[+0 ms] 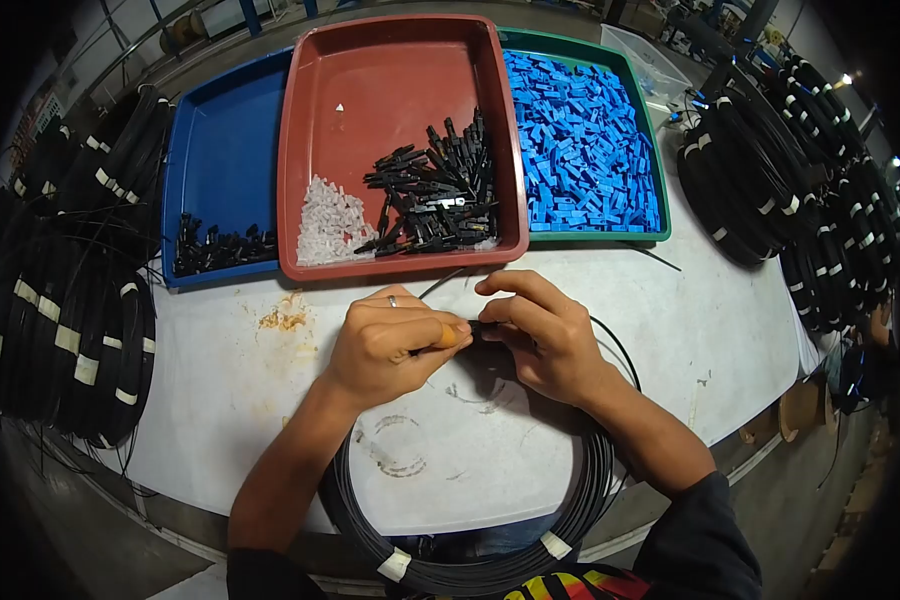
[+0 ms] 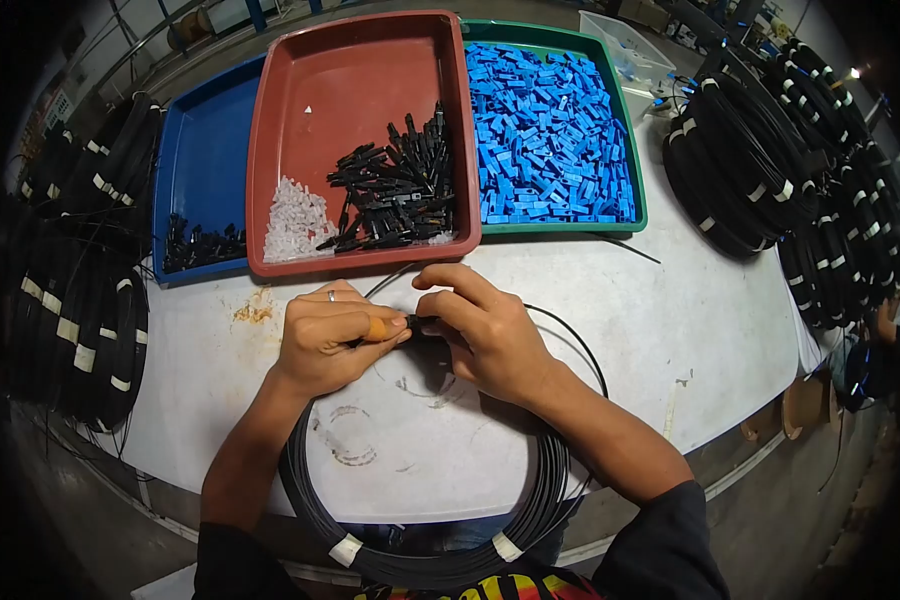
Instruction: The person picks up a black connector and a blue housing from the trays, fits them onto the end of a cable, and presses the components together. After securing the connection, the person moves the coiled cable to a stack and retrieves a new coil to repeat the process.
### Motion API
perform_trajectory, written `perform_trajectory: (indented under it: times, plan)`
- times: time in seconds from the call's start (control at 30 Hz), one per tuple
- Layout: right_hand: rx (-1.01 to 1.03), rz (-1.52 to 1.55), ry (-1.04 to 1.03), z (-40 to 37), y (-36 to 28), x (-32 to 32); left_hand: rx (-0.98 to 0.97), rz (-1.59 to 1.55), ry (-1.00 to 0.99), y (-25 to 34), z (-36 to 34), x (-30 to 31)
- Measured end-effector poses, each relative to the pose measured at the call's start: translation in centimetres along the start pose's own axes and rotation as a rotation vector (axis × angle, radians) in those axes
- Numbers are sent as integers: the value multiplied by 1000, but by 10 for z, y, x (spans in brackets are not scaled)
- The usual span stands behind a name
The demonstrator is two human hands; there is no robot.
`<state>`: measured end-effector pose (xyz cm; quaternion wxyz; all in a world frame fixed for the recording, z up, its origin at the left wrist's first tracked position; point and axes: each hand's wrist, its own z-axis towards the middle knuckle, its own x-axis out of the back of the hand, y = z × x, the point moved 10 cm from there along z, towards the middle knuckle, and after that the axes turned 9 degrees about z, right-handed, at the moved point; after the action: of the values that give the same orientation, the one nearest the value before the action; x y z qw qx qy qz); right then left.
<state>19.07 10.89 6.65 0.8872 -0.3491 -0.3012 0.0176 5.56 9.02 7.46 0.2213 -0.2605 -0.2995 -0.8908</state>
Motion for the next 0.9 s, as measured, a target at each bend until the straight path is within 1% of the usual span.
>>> perform_trajectory:
  times: [0.03,0.07,0.13,0.17,0.23,0.3,0.33,0.37,0.43,0.47,0.53,0.57,0.63,0.67,0.73,0.77,0.83,0.9]
  plan:
    - [-2,2,0,-1,0,-1,-45,6,-7,5,0,-1]
    - [-24,18,-2,-2,2,-1,-44,6,-9,4,1,-2]
    - [-48,35,1,-3,4,-2,-135,29,17,12,1,-2]
    - [-74,43,16,-3,6,-1,-135,29,14,12,3,-1]
    - [-101,57,22,-1,6,-1,-194,89,4,21,4,-2]
    - [-233,100,-33,0,16,-5,-193,106,10,21,3,-2]
    - [-189,89,-32,1,14,-5,-203,120,13,21,3,-2]
    - [-189,89,-34,2,15,-7,-201,121,13,20,2,-2]
    - [-91,54,13,4,7,-3,-106,36,33,9,2,1]
    - [-91,53,10,5,4,-1,-105,35,36,8,1,1]
    - [-228,68,38,5,6,6,41,-70,5,-7,1,-1]
    - [-227,69,38,4,9,5,41,-69,6,-8,1,-1]
    - [-5,-29,50,2,-4,4,49,-129,-19,-9,-1,-6]
    - [11,-53,47,3,-6,3,48,-128,-23,-9,0,-6]
    - [-6,-48,45,2,-2,1,-127,3,30,9,5,2]
    - [-29,-44,36,1,1,0,-138,8,30,10,6,2]
    - [-41,-27,46,2,0,1,-55,-33,46,2,5,2]
    - [-30,-15,85,8,-7,6,-42,-33,48,-1,4,2]
